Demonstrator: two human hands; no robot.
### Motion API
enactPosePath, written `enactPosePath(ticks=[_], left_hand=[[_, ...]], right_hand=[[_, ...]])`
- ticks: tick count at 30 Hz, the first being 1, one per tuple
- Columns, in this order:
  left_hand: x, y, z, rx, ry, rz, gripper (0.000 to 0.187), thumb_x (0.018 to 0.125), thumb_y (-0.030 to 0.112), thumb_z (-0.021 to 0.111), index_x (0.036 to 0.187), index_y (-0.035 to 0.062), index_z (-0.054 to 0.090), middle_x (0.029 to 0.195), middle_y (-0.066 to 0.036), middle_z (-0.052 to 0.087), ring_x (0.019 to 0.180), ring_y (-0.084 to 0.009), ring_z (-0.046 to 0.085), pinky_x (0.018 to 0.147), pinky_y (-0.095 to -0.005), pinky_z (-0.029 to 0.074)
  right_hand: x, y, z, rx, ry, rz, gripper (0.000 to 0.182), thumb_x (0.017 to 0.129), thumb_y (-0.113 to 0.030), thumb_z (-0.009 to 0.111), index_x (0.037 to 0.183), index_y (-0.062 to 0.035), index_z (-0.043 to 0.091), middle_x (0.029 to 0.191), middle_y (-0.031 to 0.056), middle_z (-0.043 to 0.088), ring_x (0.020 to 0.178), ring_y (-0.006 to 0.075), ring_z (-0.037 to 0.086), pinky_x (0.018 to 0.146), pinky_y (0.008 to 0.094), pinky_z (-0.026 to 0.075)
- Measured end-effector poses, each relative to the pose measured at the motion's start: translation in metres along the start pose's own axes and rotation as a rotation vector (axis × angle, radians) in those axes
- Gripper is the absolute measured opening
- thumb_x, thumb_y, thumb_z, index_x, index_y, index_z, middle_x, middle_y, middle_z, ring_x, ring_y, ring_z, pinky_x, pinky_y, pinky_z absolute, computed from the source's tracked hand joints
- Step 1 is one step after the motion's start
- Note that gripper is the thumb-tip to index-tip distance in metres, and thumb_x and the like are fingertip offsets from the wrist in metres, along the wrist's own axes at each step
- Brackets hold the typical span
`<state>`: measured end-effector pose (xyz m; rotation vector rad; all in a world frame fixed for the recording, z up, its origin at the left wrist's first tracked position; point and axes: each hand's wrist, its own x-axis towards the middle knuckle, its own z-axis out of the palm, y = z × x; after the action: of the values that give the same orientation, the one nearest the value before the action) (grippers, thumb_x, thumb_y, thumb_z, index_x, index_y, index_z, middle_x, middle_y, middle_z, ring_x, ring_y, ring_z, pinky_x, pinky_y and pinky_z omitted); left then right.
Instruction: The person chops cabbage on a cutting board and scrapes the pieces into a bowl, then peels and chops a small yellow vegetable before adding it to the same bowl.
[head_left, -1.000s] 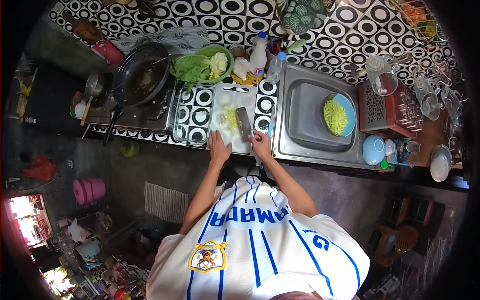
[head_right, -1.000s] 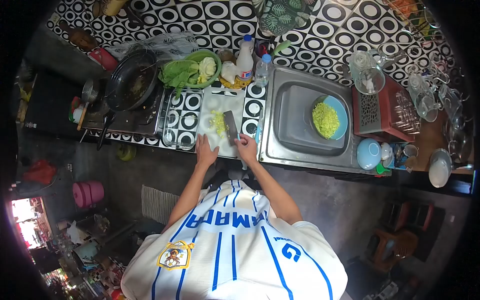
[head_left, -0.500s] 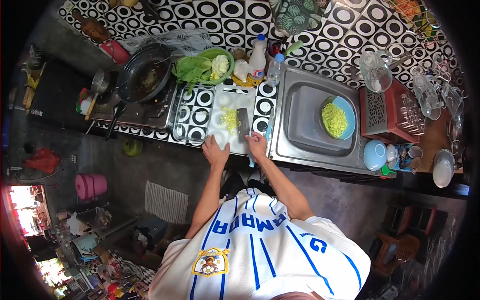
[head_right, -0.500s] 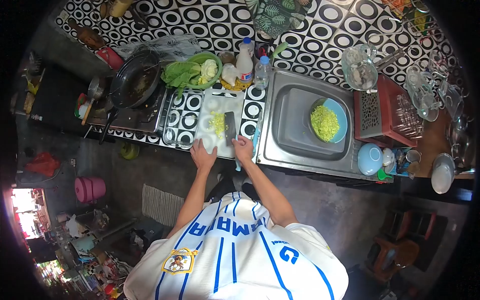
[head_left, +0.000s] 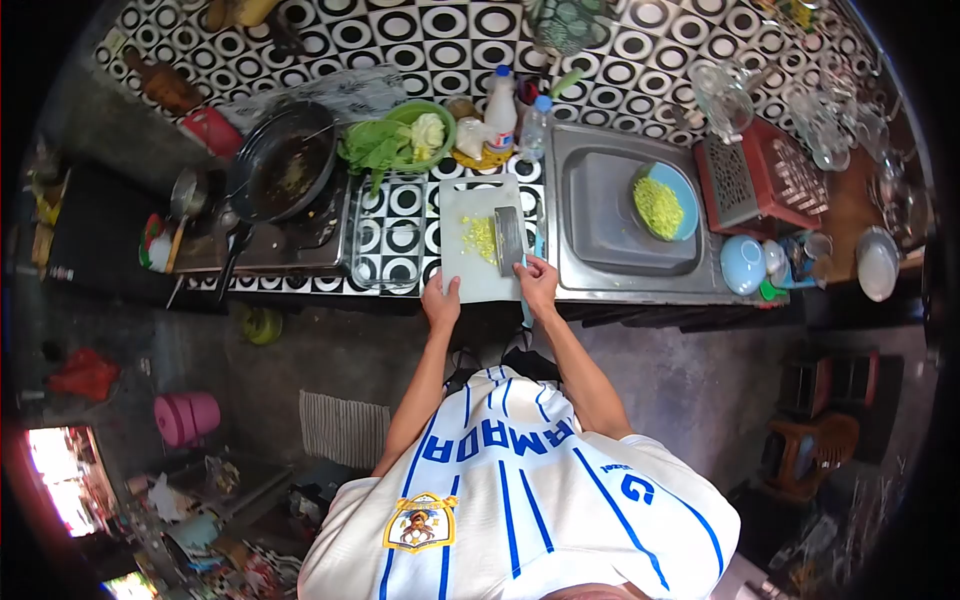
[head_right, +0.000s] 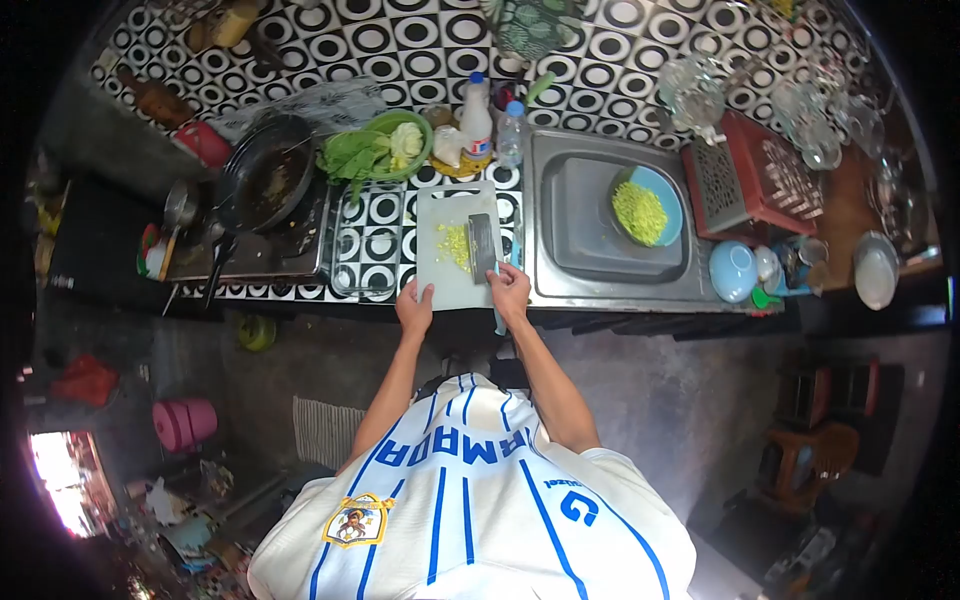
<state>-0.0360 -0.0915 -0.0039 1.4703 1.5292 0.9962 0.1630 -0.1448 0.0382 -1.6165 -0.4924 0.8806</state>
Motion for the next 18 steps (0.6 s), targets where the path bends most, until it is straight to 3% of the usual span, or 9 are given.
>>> enactPosePath(ticks=[2,5,6,11,12,15,16,18], left_hand=[[0.005,0.009,-0.009,-0.213,-0.197,-0.194,0.035,0.086,0.01,0.077,0.114,-0.0053,0.064,0.095,-0.01,0.074,0.085,-0.013,0.069,0.076,-0.0261,0.052],[0.016,0.025,-0.027,-0.455,-0.537,-0.38,0.037,0.089,0.008,0.074,0.121,-0.0023,0.059,0.107,-0.009,0.07,0.096,-0.0157,0.067,0.078,-0.0276,0.053],[0.015,0.059,-0.043,-0.477,-0.652,-0.503,0.039,0.091,0.006,0.071,0.126,-0.0001,0.054,0.114,-0.009,0.069,0.1,-0.0146,0.066,0.082,-0.0278,0.055],[0.013,0.063,-0.051,-0.62,-0.823,-0.479,0.052,0.091,0.002,0.068,0.137,0.0018,0.045,0.118,-0.009,0.067,0.104,-0.0147,0.067,0.082,-0.0277,0.058],[0.009,0.067,-0.053,-0.656,-0.839,-0.466,0.053,0.091,0.002,0.068,0.139,0.0017,0.044,0.119,-0.009,0.067,0.104,-0.0146,0.067,0.081,-0.0273,0.058],[-0.001,0.081,-0.053,-0.691,-0.849,-0.426,0.056,0.091,0.001,0.067,0.141,0.001,0.042,0.122,-0.01,0.066,0.104,-0.0148,0.067,0.081,-0.0271,0.059],[-0.005,0.091,-0.052,-0.706,-0.838,-0.414,0.054,0.091,0.002,0.067,0.14,0.001,0.043,0.122,-0.01,0.066,0.104,-0.0154,0.067,0.082,-0.0281,0.058],[-0.011,0.109,-0.045,-0.75,-0.831,-0.392,0.052,0.092,0.002,0.066,0.139,0.0016,0.044,0.121,-0.01,0.065,0.103,-0.0163,0.067,0.082,-0.0286,0.058]], right_hand=[[-0.003,0.006,-0.015,0.043,0.006,0.001,0.035,0.084,-0.004,0.077,0.115,0.0075,0.065,0.075,-0.0018,0.064,0.065,0.0036,0.054,0.059,0.0202,0.042],[-0.015,0.0,-0.04,0.058,-0.021,0.001,0.034,0.084,-0.005,0.078,0.114,0.0067,0.067,0.078,-0.0005,0.067,0.067,0.0038,0.057,0.061,0.0209,0.044],[-0.019,-0.005,-0.046,0.044,-0.021,-0.013,0.034,0.083,-0.005,0.078,0.113,0.0065,0.067,0.079,-0.0003,0.068,0.067,0.0038,0.057,0.062,0.0209,0.045],[-0.038,-0.028,-0.074,-0.122,0.011,-0.196,0.031,0.085,-0.006,0.076,0.113,0.0047,0.069,0.081,0.0002,0.07,0.071,0.0036,0.058,0.064,0.0209,0.046],[-0.042,-0.03,-0.078,-0.206,0.055,-0.298,0.029,0.086,-0.007,0.075,0.113,0.0036,0.07,0.083,0.0052,0.072,0.071,0.0068,0.062,0.063,0.0215,0.047],[-0.075,-0.084,-0.084,-0.536,0.206,-0.454,0.032,0.082,-0.008,0.074,0.113,-0.0003,0.071,0.092,0.0167,0.074,0.075,0.0259,0.071,0.069,0.0332,0.053],[-0.081,-0.095,-0.082,-0.515,0.217,-0.57,0.03,0.082,-0.005,0.07,0.112,-0.0033,0.072,0.096,0.0199,0.072,0.081,0.0352,0.07,0.07,0.0382,0.054],[-0.098,-0.12,-0.078,-0.562,0.192,-0.625,0.028,0.084,-0.003,0.069,0.111,-0.0037,0.072,0.095,0.0183,0.072,0.08,0.0361,0.069,0.071,0.0394,0.054]])
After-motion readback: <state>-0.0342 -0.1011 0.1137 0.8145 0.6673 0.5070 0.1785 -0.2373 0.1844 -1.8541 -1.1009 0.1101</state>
